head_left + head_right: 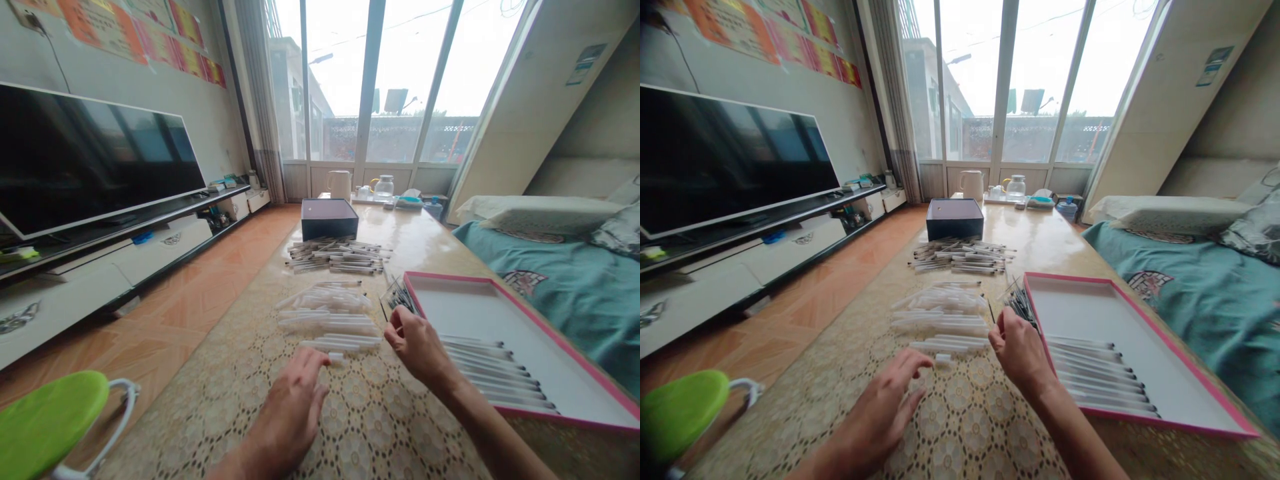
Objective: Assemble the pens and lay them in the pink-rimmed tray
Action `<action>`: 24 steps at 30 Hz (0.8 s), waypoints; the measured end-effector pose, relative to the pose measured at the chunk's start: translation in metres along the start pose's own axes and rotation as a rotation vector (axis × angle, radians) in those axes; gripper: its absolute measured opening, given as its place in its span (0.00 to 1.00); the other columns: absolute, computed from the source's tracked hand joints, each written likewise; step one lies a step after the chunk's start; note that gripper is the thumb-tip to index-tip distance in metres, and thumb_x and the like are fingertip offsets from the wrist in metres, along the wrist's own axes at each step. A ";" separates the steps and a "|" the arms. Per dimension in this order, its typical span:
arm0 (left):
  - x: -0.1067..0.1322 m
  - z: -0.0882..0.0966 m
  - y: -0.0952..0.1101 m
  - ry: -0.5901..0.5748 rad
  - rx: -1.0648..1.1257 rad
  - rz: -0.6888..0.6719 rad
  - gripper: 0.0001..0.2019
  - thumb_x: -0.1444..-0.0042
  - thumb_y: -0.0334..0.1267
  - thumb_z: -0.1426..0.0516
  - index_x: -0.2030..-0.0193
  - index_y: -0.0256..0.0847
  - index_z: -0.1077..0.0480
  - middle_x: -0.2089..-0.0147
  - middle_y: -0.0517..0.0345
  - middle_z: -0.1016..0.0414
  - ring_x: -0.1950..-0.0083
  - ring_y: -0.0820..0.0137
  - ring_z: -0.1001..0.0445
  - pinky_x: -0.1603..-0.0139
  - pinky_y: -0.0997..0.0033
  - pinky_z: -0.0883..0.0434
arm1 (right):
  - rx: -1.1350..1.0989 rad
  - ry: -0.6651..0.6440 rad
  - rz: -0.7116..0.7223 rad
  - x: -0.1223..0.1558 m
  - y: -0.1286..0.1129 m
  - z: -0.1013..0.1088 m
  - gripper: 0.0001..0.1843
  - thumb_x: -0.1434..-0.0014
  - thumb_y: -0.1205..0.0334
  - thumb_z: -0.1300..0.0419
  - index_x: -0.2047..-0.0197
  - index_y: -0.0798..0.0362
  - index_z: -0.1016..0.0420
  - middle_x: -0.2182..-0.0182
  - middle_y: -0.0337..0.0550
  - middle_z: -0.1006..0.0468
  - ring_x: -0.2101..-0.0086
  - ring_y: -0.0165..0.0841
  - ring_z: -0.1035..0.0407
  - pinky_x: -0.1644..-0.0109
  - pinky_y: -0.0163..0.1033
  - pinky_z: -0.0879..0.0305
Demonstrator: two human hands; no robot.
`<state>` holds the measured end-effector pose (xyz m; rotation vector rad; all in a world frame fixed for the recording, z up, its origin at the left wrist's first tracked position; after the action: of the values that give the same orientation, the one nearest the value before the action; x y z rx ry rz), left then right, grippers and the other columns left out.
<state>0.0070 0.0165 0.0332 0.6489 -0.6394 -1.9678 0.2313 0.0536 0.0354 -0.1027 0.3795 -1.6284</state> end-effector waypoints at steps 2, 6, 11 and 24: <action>-0.007 0.004 -0.004 0.001 -0.143 -0.032 0.17 0.48 0.26 0.52 0.52 0.42 0.35 0.54 0.51 0.31 0.53 0.63 0.34 0.51 0.64 0.37 | -0.155 0.033 0.017 0.016 -0.008 -0.004 0.07 0.44 0.64 0.51 0.73 0.51 0.38 0.79 0.36 0.29 0.78 0.27 0.35 0.75 0.30 0.47; -0.029 0.003 -0.023 -0.005 -0.344 -0.023 0.15 0.48 0.26 0.52 0.55 0.38 0.34 0.56 0.47 0.30 0.53 0.60 0.36 0.52 0.62 0.38 | -0.378 0.091 0.004 0.036 -0.017 -0.014 0.10 0.44 0.63 0.51 0.76 0.50 0.44 0.82 0.34 0.36 0.79 0.28 0.39 0.75 0.31 0.48; -0.043 0.001 -0.037 0.011 -0.376 -0.023 0.07 0.50 0.28 0.49 0.65 0.40 0.33 0.61 0.50 0.30 0.57 0.61 0.35 0.56 0.63 0.38 | -0.529 0.101 0.018 0.044 -0.016 -0.018 0.09 0.43 0.60 0.51 0.74 0.51 0.41 0.80 0.34 0.37 0.77 0.29 0.40 0.73 0.32 0.46; -0.026 0.009 -0.040 0.276 1.008 0.464 0.05 0.53 0.33 0.40 0.69 0.36 0.30 0.76 0.64 0.34 0.77 0.79 0.37 0.76 0.80 0.37 | -0.688 0.112 0.090 0.051 -0.014 -0.023 0.11 0.41 0.56 0.49 0.68 0.53 0.32 0.83 0.31 0.43 0.81 0.27 0.46 0.77 0.31 0.51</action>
<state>-0.0125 0.0577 0.0181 1.2044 -1.4623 -1.0095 0.2061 0.0083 0.0099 -0.5058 1.0052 -1.3586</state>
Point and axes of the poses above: each hand's wrist, its own x-axis away from the middle knuckle, its own z-axis out of the back of the hand, y = z × x, the point moved 3 cm from there along -x, towards the middle knuckle
